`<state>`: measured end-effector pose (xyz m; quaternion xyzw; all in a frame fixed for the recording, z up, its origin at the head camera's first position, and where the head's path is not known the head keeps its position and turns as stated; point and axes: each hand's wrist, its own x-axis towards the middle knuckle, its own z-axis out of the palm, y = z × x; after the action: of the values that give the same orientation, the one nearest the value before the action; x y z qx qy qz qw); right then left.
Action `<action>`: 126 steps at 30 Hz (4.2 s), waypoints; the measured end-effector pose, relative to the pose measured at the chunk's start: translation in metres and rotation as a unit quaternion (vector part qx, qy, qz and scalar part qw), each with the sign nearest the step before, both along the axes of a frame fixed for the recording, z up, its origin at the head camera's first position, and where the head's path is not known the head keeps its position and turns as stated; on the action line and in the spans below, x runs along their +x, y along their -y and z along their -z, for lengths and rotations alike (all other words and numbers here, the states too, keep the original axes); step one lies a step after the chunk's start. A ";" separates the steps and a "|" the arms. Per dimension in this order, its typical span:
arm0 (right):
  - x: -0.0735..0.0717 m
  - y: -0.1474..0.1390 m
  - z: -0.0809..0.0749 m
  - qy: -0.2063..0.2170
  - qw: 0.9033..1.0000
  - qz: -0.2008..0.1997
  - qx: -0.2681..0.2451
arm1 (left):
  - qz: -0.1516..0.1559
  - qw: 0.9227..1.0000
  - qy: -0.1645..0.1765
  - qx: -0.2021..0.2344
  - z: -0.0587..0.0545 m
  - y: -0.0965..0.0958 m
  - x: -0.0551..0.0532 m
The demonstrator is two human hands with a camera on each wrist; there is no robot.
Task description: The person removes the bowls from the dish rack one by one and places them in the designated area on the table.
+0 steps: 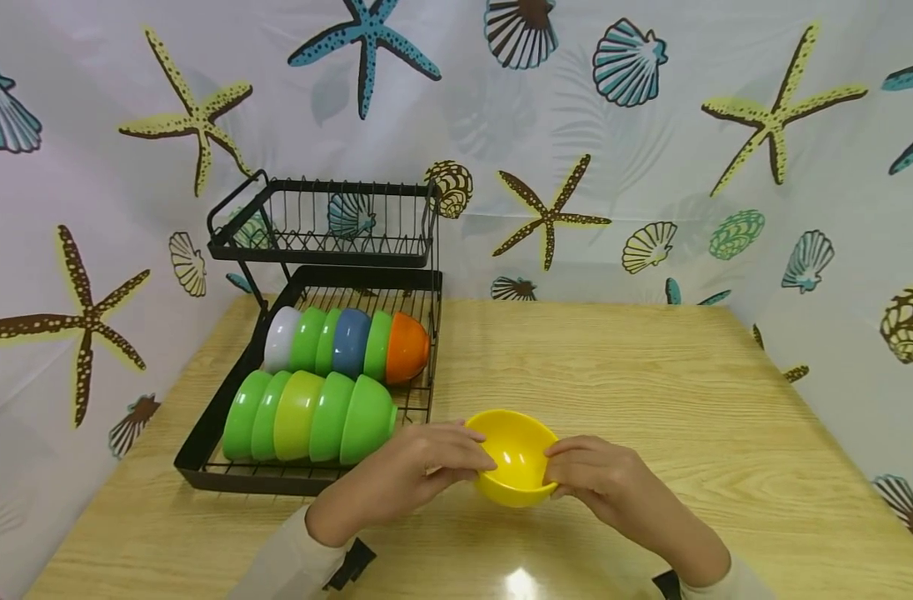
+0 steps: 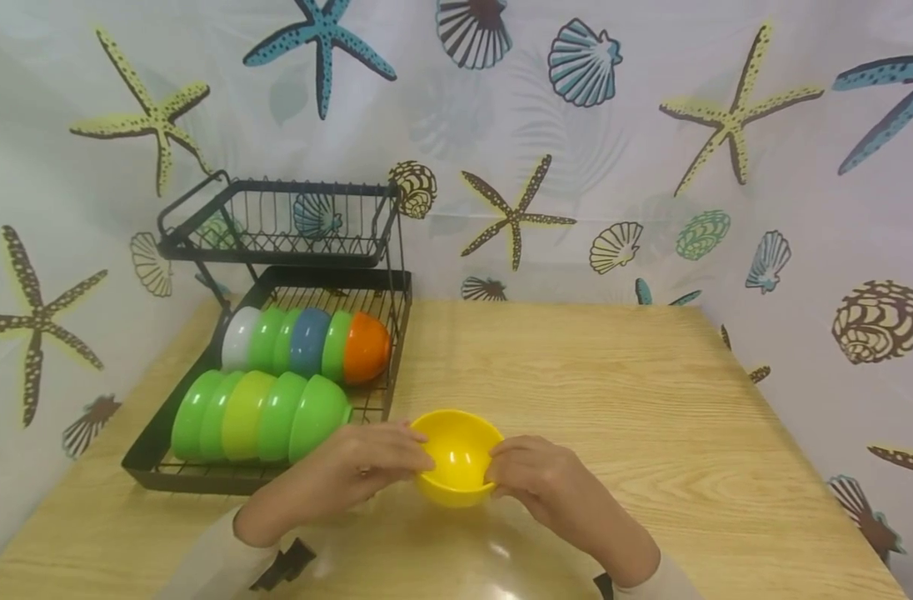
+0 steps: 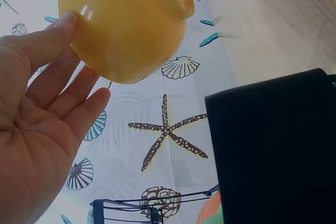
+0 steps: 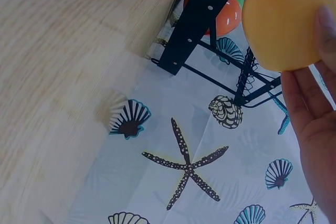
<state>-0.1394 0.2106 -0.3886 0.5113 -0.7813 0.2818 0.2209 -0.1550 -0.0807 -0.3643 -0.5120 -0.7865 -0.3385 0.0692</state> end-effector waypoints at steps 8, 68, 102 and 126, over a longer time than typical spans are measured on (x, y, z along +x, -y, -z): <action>-0.004 0.001 -0.001 0.003 0.999 0.031 0.010 | -0.061 0.998 0.020 -0.010 0.001 0.005 0.003; -0.130 0.017 0.037 0.034 0.934 0.315 0.168 | -0.196 0.979 0.037 -0.040 0.009 0.046 0.015; -0.089 0.019 0.008 0.117 0.940 0.291 0.132 | -0.193 0.980 0.038 -0.033 0.015 0.055 0.012; -0.022 -0.012 0.003 0.178 0.955 0.236 0.032 | -0.349 0.936 0.032 0.042 0.010 0.061 0.005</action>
<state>-0.1610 0.2229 -0.3911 0.2607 -0.9148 0.2835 0.1219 -0.1503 -0.1418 -0.3747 -0.1908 -0.9025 -0.3423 0.1790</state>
